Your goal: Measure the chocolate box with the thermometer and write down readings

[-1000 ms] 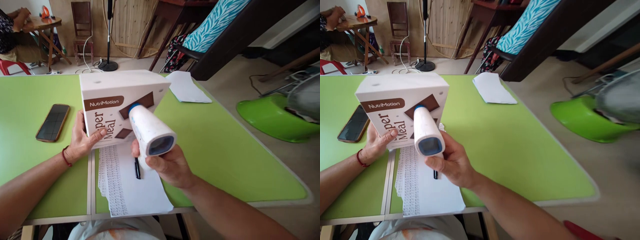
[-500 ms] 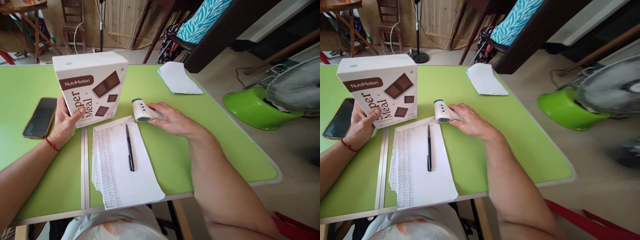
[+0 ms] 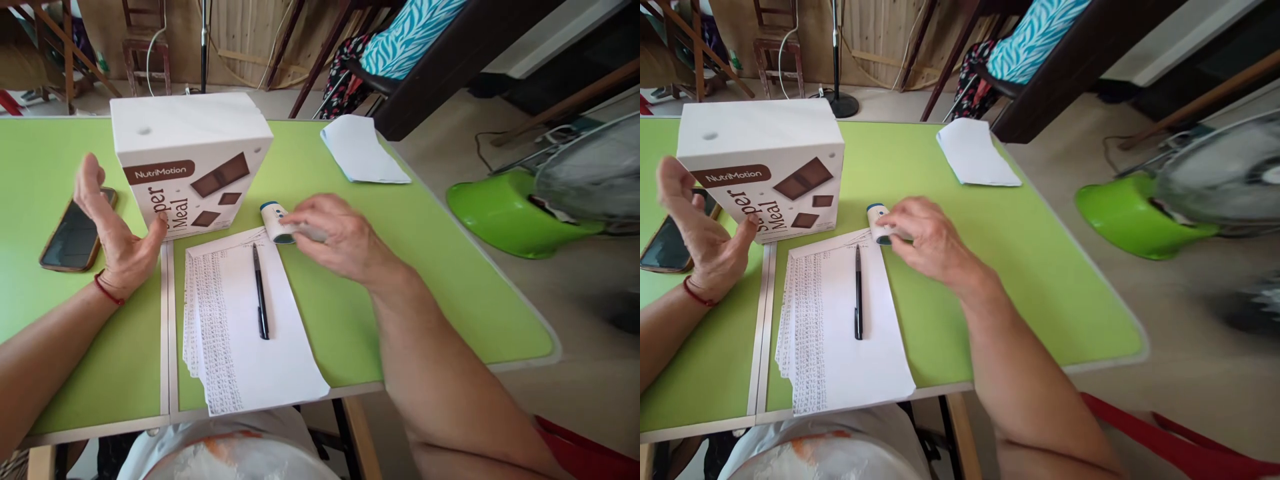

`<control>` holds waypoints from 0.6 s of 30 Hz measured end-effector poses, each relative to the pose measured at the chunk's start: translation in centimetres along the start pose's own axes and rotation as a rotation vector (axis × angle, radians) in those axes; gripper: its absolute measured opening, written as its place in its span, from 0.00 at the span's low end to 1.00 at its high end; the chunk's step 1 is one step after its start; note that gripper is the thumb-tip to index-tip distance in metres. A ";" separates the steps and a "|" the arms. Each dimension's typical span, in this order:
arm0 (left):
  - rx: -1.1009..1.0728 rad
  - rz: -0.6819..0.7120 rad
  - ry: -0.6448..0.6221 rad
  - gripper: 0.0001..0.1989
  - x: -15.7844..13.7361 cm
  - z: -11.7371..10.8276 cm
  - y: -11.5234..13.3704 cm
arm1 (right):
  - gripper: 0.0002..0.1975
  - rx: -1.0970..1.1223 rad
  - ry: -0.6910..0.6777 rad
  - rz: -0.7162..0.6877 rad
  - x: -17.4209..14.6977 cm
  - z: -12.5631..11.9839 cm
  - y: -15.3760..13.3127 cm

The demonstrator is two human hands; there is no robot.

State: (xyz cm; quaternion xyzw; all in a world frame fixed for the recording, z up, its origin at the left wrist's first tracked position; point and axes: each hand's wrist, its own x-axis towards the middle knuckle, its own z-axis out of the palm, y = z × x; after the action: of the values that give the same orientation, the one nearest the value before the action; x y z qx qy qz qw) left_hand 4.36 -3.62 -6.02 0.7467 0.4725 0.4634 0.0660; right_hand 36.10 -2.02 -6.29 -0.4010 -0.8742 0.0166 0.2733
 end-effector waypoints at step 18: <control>0.578 0.545 -0.666 0.33 -4.1 0.2 7.8 | 0.10 -0.213 -0.062 -0.167 0.3 0.7 -3.1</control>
State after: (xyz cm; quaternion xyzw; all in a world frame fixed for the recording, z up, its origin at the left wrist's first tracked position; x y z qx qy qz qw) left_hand 9.06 -10.95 -4.56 0.9375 0.3229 0.0512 -0.1194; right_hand 33.47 -3.74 -5.99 -0.3527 -0.9095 -0.0865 0.2024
